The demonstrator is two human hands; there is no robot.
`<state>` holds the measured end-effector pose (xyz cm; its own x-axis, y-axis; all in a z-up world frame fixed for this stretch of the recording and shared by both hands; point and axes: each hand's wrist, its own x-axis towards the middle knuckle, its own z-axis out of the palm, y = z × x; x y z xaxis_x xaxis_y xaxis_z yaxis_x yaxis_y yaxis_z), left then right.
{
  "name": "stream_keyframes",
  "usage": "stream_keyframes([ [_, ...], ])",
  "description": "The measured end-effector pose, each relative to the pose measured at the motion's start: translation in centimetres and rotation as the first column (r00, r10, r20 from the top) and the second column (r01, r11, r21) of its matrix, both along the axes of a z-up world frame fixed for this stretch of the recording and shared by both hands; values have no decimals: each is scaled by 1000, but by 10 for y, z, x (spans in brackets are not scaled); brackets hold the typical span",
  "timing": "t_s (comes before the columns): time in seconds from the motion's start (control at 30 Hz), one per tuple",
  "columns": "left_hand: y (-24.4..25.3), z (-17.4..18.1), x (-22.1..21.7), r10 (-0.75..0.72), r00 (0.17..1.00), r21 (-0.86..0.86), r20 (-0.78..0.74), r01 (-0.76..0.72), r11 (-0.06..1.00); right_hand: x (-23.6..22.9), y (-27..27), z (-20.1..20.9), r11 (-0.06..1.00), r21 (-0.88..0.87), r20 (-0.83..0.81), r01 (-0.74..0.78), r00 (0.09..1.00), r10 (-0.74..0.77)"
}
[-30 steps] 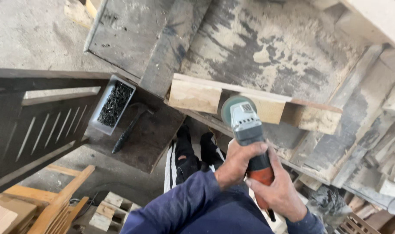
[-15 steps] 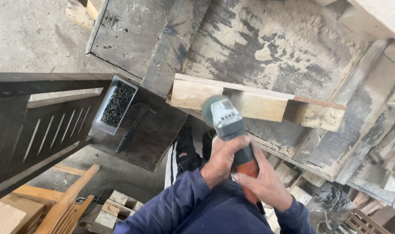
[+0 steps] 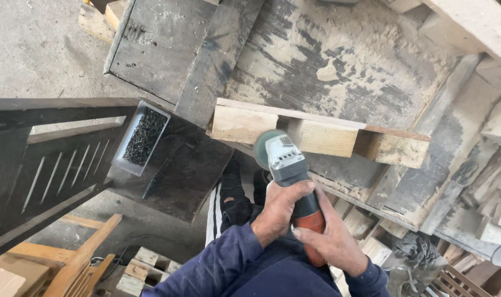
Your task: The person uses an angle grinder with a sanding disc to smooth the edges and surfaces of small wooden blocks. They reposition the blocks on the workbench and continue sanding each piece systematically.
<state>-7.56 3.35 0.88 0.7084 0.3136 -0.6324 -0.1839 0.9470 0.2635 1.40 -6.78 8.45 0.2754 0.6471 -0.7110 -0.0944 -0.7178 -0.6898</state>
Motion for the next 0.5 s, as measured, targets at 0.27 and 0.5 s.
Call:
stream_keyframes([
  [0.27,16,-15,0,31,999,2,9,-31,1000,7,16,-12,998,-54,35,-40,999,42],
  [0.5,21,-13,-12,39,999,11,13,-39,999,-1,26,-12,994,-23,44,-105,993,106],
])
